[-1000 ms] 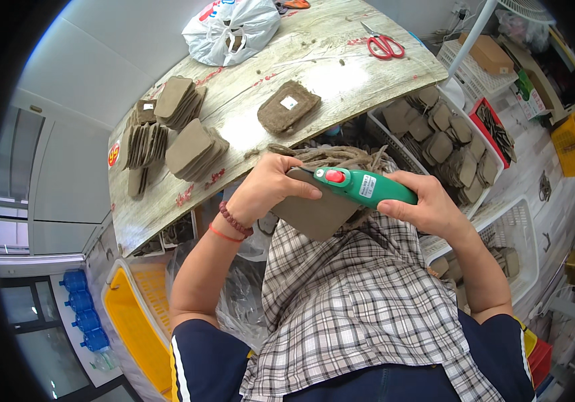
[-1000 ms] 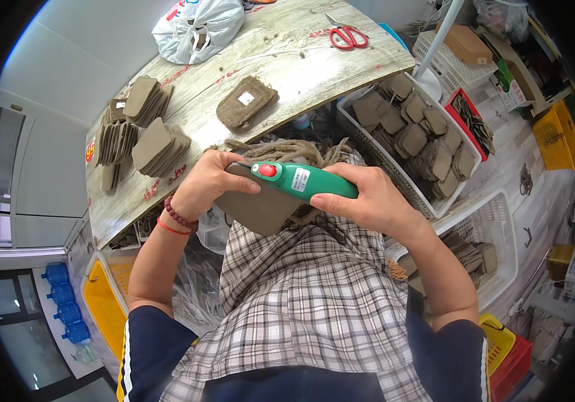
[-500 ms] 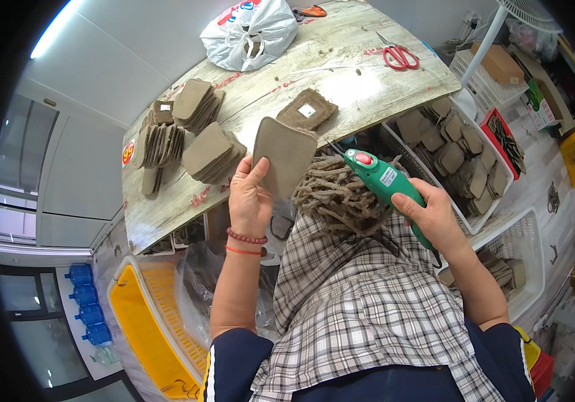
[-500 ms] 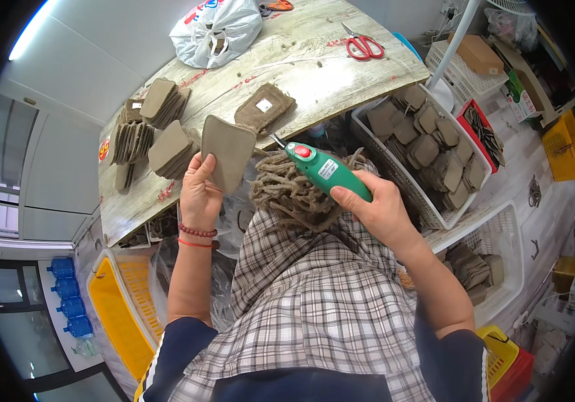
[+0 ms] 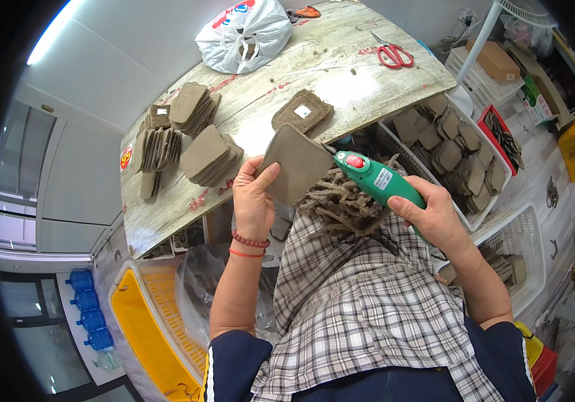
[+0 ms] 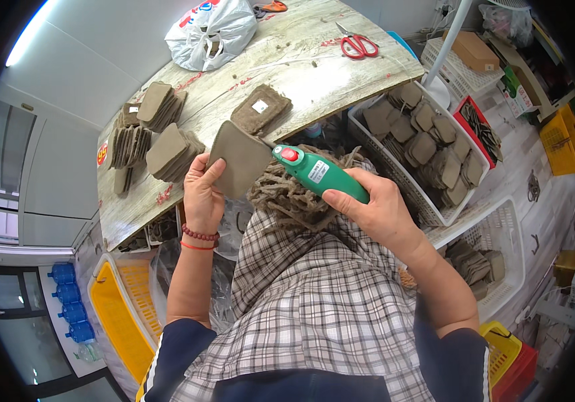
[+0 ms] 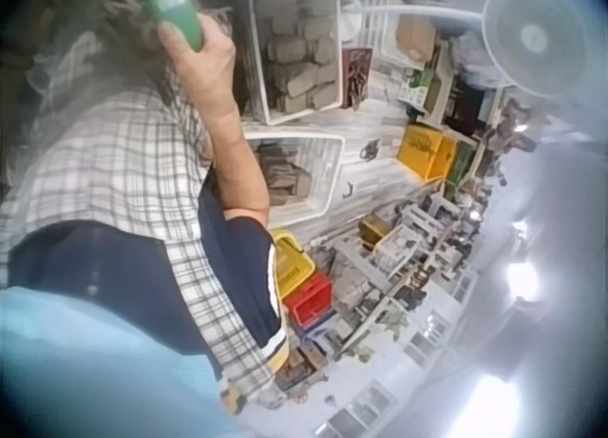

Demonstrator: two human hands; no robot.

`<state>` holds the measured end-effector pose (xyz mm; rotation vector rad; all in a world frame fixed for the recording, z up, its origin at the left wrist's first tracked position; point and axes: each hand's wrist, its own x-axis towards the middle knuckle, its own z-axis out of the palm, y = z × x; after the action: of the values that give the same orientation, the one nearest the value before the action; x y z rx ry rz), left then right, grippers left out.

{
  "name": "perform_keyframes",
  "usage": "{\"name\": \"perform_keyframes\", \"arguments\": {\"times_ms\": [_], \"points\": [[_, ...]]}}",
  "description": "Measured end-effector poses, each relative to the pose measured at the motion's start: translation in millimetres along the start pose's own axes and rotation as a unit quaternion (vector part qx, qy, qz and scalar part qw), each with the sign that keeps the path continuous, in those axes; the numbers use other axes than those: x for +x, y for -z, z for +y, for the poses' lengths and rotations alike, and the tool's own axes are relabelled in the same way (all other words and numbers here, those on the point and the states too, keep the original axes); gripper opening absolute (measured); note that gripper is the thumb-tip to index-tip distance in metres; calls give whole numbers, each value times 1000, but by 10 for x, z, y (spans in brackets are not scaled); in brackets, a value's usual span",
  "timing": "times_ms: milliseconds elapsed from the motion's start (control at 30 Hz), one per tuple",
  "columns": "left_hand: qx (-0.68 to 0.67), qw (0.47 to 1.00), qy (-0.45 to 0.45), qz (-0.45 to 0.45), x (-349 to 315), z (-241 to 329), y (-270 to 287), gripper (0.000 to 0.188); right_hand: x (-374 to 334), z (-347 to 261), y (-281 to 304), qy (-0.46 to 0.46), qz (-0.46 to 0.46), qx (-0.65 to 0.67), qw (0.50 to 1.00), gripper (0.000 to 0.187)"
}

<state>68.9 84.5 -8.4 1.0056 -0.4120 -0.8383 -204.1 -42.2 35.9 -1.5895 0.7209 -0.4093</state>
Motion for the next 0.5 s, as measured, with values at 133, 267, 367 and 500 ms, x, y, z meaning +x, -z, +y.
{"name": "perform_keyframes", "arguments": {"times_ms": [133, 267, 367, 500], "points": [[66, 998, -11, 6, -26, -24, -8, 15, -4, -49, -37, 25, 8, -21, 999, 39], [108, 994, 24, -1, -45, -5, -39, 16, 53, -17, -116, 38, 34, -19, 999, 40], [156, 988, -9, 0, 104, 239, 161, 17, 87, 3, -69, 29, 60, -10, 998, 41], [230, 965, -91, 87, 676, 1142, 1035, 19, 41, 82, 98, -2, 98, 1, 995, 38]]}}
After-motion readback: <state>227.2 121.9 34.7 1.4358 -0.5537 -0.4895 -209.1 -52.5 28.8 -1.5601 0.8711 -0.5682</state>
